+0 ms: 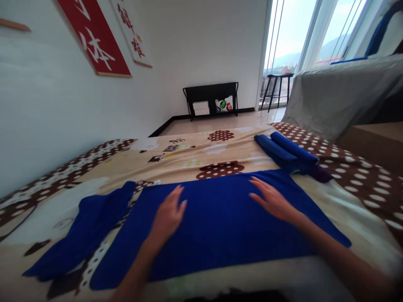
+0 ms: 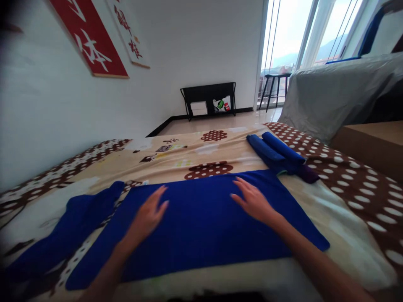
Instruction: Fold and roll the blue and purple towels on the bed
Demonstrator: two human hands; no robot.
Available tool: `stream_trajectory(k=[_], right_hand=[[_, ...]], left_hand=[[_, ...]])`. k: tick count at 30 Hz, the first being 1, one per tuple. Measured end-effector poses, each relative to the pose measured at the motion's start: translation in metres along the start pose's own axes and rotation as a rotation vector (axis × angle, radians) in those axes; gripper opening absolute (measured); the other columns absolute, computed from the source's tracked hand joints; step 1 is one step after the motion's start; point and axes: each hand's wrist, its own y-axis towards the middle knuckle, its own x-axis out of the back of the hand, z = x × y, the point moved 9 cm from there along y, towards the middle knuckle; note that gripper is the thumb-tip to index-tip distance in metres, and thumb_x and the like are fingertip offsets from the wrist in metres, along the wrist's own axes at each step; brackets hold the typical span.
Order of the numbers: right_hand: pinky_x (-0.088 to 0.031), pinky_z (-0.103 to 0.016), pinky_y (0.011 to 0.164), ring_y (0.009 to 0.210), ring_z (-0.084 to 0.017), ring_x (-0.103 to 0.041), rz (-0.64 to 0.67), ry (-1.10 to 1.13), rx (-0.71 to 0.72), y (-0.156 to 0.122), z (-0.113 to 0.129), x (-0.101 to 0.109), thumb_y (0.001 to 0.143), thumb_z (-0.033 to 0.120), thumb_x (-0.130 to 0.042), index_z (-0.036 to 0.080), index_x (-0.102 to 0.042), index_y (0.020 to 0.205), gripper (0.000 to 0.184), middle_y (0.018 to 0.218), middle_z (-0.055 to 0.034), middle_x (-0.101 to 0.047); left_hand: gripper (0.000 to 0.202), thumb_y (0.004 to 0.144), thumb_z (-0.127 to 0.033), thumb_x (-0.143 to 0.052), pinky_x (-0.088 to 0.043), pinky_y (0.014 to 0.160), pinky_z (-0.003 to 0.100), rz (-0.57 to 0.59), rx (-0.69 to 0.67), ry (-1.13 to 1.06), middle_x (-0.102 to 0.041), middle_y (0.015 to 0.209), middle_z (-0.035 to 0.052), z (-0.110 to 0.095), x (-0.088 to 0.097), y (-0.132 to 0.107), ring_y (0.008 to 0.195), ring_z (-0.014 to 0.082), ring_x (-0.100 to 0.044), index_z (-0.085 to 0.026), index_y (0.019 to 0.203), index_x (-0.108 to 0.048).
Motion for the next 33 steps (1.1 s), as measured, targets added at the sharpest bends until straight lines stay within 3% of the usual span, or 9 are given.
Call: stream_trajectory(k=[3, 5, 8, 11, 13, 16, 22, 29, 33], right_hand=[[-0.030, -0.036, 0.117, 0.144, -0.018, -0.034, 0.151, 0.028, 0.172, 0.052, 0.075, -0.072, 0.099, 0.059, -0.032, 0.026, -0.040, 0.147, 0.059, 0.156, 0.0032, -0.036], [-0.025, -0.035, 0.118, 0.144, -0.016, -0.032, 0.187, 0.027, 0.197, 0.064, 0.081, -0.091, 0.100, 0.058, -0.029, 0.030, -0.040, 0.147, 0.056, 0.155, 0.0079, -0.035], [-0.022, -0.037, 0.120, 0.145, -0.017, -0.032, 0.202, -0.003, 0.141, 0.060, 0.018, -0.078, 0.099, 0.060, -0.032, 0.033, -0.042, 0.146, 0.056, 0.156, 0.0079, -0.034], [-0.024, -0.047, 0.120, 0.145, -0.023, -0.033, 0.168, -0.072, -0.039, 0.042, -0.091, -0.042, 0.098, 0.059, -0.032, 0.027, -0.042, 0.148, 0.060, 0.155, -0.0035, -0.037], [-0.025, -0.048, 0.120, 0.145, -0.025, -0.033, 0.134, -0.116, -0.144, 0.032, -0.148, -0.024, 0.098, 0.059, -0.028, 0.021, -0.042, 0.149, 0.065, 0.155, -0.0098, -0.037], [-0.027, -0.046, 0.121, 0.144, -0.025, -0.033, 0.113, -0.155, -0.210, 0.024, -0.187, -0.021, 0.097, 0.062, -0.027, 0.020, -0.040, 0.149, 0.069, 0.155, -0.0104, -0.036], [-0.024, -0.044, 0.123, 0.147, -0.024, -0.028, 0.112, -0.161, -0.211, 0.024, -0.191, -0.035, 0.095, 0.066, -0.026, 0.024, -0.037, 0.151, 0.071, 0.157, -0.0061, -0.034], [-0.029, -0.042, 0.121, 0.144, -0.023, -0.035, 0.096, -0.126, -0.194, 0.022, -0.200, -0.027, 0.095, 0.063, -0.026, 0.025, -0.038, 0.150, 0.068, 0.155, -0.0037, -0.038], [-0.028, -0.044, 0.122, 0.144, -0.023, -0.035, 0.090, -0.144, -0.171, 0.021, -0.200, -0.028, 0.095, 0.062, -0.027, 0.026, -0.040, 0.149, 0.066, 0.154, -0.0035, -0.040]], left_hand=[[0.043, 0.094, -0.039, -0.058, -0.040, 0.110, 0.055, 0.105, -0.291, 0.028, -0.051, 0.144, 0.0116, -0.064, -0.050, -0.010, 0.129, 0.0277, -0.051, -0.021, 0.133, -0.054], [0.045, 0.097, -0.038, -0.051, -0.029, 0.118, 0.051, 0.141, -0.377, 0.064, -0.042, 0.153, 0.0092, -0.075, -0.070, -0.003, 0.140, 0.0259, -0.039, -0.027, 0.141, -0.048], [0.048, 0.099, -0.047, -0.042, -0.023, 0.120, 0.047, 0.152, -0.367, 0.131, -0.039, 0.157, 0.0024, -0.024, -0.059, 0.022, 0.145, 0.0237, -0.033, -0.035, 0.145, -0.043], [0.052, 0.098, -0.045, -0.035, -0.023, 0.116, 0.060, 0.085, -0.192, 0.211, -0.040, 0.155, 0.0098, 0.081, -0.013, 0.054, 0.145, 0.0307, -0.032, -0.025, 0.146, -0.044], [0.056, 0.097, -0.043, -0.032, -0.020, 0.116, 0.060, 0.022, -0.096, 0.242, -0.035, 0.157, 0.0123, 0.143, 0.012, 0.067, 0.147, 0.0304, -0.028, -0.021, 0.148, -0.041], [0.060, 0.096, -0.049, -0.030, -0.018, 0.119, 0.053, -0.039, -0.037, 0.294, -0.030, 0.160, 0.0077, 0.192, 0.020, 0.075, 0.149, 0.0259, -0.025, -0.024, 0.151, -0.034], [0.058, 0.098, -0.052, -0.025, -0.019, 0.120, 0.048, -0.057, -0.067, 0.335, -0.032, 0.160, 0.0030, 0.193, 0.008, 0.077, 0.148, 0.0216, -0.027, -0.029, 0.151, -0.035], [0.057, 0.098, -0.045, -0.027, -0.024, 0.119, 0.040, -0.142, -0.030, 0.359, -0.048, 0.150, 0.0109, 0.190, 0.029, 0.069, 0.144, 0.0201, -0.036, -0.017, 0.142, -0.049], [0.056, 0.097, -0.042, -0.026, -0.026, 0.119, 0.035, -0.155, -0.041, 0.350, -0.052, 0.146, 0.0088, 0.187, 0.032, 0.068, 0.141, 0.0192, -0.041, -0.017, 0.140, -0.052]])
